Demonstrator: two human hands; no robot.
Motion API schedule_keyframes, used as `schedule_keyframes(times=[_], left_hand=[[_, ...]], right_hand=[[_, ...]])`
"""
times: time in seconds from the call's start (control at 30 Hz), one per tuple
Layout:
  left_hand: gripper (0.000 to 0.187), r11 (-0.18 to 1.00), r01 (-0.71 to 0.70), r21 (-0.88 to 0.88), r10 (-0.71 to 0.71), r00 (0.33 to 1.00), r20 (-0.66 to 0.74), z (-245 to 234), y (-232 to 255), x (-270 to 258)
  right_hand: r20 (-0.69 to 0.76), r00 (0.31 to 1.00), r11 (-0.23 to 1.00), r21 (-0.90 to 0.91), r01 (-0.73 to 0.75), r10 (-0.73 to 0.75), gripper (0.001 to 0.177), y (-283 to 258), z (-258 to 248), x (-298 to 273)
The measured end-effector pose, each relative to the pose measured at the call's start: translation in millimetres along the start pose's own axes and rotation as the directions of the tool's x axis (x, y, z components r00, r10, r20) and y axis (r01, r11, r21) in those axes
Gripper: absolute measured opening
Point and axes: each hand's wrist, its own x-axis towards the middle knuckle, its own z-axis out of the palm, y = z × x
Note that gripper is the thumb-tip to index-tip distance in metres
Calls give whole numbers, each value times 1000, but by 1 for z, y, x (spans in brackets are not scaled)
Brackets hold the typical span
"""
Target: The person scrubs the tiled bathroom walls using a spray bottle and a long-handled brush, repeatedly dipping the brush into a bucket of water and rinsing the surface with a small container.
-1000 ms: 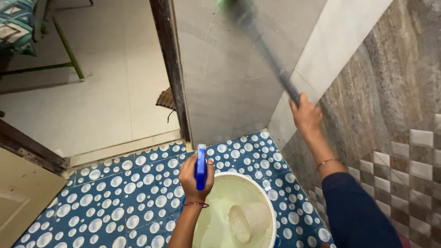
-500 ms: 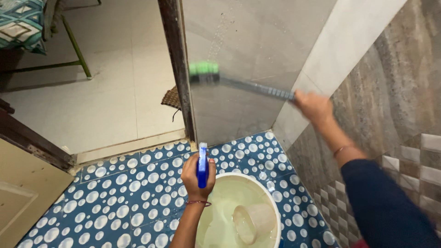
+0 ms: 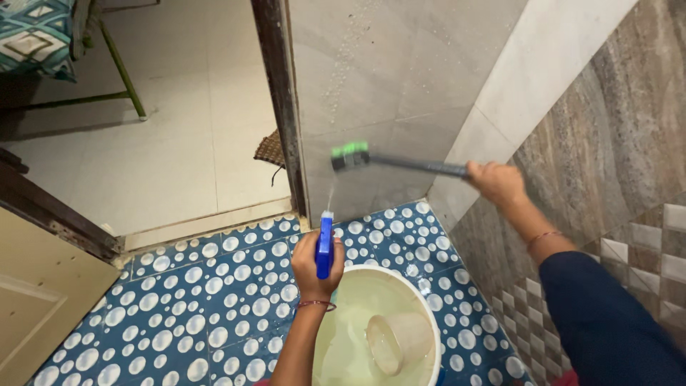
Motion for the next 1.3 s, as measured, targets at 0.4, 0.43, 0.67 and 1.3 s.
schedule_keyframes(times=[0.4,0.43,0.67,1.3], left_hand=[[13,984,-130,-126,137,989,53,30,31,2],[16,977,-114,-180,122,992,38,29,31,1],[10,983,-135,-122,142,988,55,27,18,-8],[19,995,25,-93,-18,997,72,12,21,-9]], right_hand=[[162,946,934,181,-309,282,55,-36,21,-99],[205,935,916,222,-333,290,52,-50,17,-94],[145,779,635,499,-590,610,47,-36,-10,-9],[283,605,173,793,-585,744,57,-48,-41,65]])
